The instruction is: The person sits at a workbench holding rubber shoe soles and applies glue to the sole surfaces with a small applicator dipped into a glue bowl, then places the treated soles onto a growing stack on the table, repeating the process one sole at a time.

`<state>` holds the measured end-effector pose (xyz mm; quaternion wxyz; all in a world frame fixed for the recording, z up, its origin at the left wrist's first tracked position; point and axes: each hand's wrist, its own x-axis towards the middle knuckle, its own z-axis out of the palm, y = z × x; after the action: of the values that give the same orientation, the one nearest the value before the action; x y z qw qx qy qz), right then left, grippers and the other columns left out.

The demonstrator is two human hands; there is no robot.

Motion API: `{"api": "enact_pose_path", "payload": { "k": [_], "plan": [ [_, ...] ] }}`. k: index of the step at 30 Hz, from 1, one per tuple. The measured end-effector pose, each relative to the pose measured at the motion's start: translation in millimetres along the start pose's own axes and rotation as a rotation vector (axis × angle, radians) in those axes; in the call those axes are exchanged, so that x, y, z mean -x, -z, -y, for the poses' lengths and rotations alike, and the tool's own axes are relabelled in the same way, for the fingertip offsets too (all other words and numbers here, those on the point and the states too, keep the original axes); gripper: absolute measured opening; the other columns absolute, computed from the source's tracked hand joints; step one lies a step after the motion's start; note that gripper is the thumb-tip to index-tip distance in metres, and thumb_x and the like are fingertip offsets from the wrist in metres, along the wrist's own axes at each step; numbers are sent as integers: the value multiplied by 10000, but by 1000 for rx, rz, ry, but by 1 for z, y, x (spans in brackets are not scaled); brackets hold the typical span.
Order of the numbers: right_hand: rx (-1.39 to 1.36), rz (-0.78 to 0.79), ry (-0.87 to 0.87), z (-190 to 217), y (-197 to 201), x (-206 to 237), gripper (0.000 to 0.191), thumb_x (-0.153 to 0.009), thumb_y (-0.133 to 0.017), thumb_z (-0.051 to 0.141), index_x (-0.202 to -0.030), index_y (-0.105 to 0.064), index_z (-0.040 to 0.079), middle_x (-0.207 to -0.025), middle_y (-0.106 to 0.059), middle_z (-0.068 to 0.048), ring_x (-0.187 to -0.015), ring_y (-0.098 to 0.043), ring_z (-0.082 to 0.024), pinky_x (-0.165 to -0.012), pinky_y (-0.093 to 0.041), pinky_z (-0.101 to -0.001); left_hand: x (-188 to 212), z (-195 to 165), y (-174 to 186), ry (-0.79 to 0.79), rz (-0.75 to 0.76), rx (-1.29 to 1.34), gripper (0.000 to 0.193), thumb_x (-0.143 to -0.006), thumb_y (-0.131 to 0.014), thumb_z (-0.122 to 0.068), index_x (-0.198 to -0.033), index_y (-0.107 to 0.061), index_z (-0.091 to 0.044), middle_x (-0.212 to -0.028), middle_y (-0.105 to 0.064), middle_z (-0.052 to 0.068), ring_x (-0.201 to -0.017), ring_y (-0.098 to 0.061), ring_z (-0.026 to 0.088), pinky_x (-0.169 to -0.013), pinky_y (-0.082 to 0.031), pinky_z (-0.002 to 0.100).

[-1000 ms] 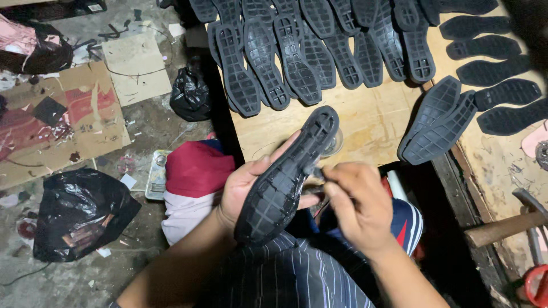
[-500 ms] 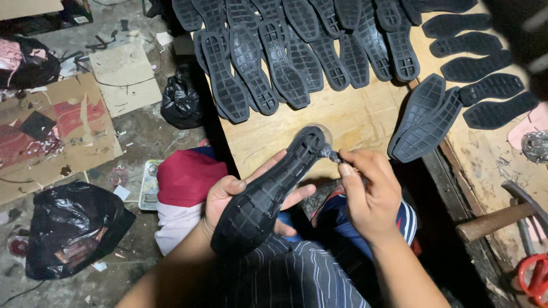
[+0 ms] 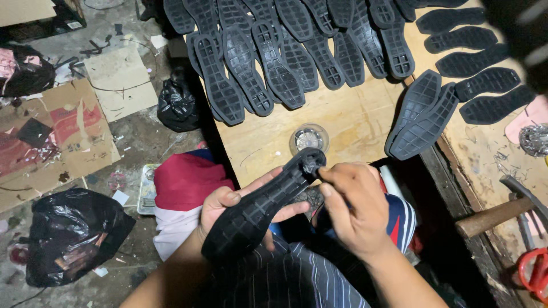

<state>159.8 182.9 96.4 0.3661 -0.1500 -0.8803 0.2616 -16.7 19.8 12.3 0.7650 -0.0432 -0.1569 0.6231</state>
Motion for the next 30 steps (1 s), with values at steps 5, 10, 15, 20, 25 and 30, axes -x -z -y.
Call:
{"api": "enact_pose_path", "payload": {
  "k": [5,10,15,20,25,30],
  "plan": [
    [-8,-60,-84,1,0,-1,186,-961,-673,1,-1147,-684,-13,-1077,-675,-146,-982,-642,-262,-891,-509,-326,3,1,4,15,-23,12,839,-855,-598,-94,-1625,-266,-118,-1654,-234,251,-1620,7,488,-930,-549,692],
    [41,-29,-27,-3,-7,4,182,-921,-699,10,-1102,-698,-12,-1011,-680,-131,-930,-635,-266,-871,-482,-350,3,3,11,-26,-33,-72,869,-858,-597,-81,-1659,-261,-114,-1603,-323,203,-1640,2,484,-937,-552,676],
    [-93,-122,-264,-20,-6,3,180,-975,-666,22,-1152,-693,-5,-1048,-674,-131,-904,-646,-246,-824,-505,-305,3,1,7,-15,-5,-49,877,-857,-580,-108,-1662,-239,-166,-1730,-222,182,-1635,-59,430,-1058,-416,695],
    [49,13,-102,-3,-16,15,198,-930,-678,30,-1124,-710,5,-1069,-691,-119,-994,-636,-289,-937,-466,-365,-5,6,2,-72,11,-114,934,-845,-604,-227,-1686,-200,-227,-1723,-216,104,-1616,-112,301,-1214,-83,751],
    [-18,222,189,16,-21,5,224,-887,-736,134,-1092,-714,45,-996,-681,-63,-970,-650,-270,-1002,-430,-464,-11,5,3,-123,0,-203,957,-899,-575,-284,-1755,-155,-195,-1672,-279,169,-1484,-307,311,-1274,-151,633],
    [92,-12,-104,14,-17,-11,176,-963,-681,61,-1138,-701,57,-1067,-701,-96,-1004,-639,-280,-964,-452,-406,-19,4,3,-88,27,-88,902,-908,-546,-345,-1700,-145,-191,-1678,-352,162,-1490,-413,314,-1211,-252,624]
  ]
}}
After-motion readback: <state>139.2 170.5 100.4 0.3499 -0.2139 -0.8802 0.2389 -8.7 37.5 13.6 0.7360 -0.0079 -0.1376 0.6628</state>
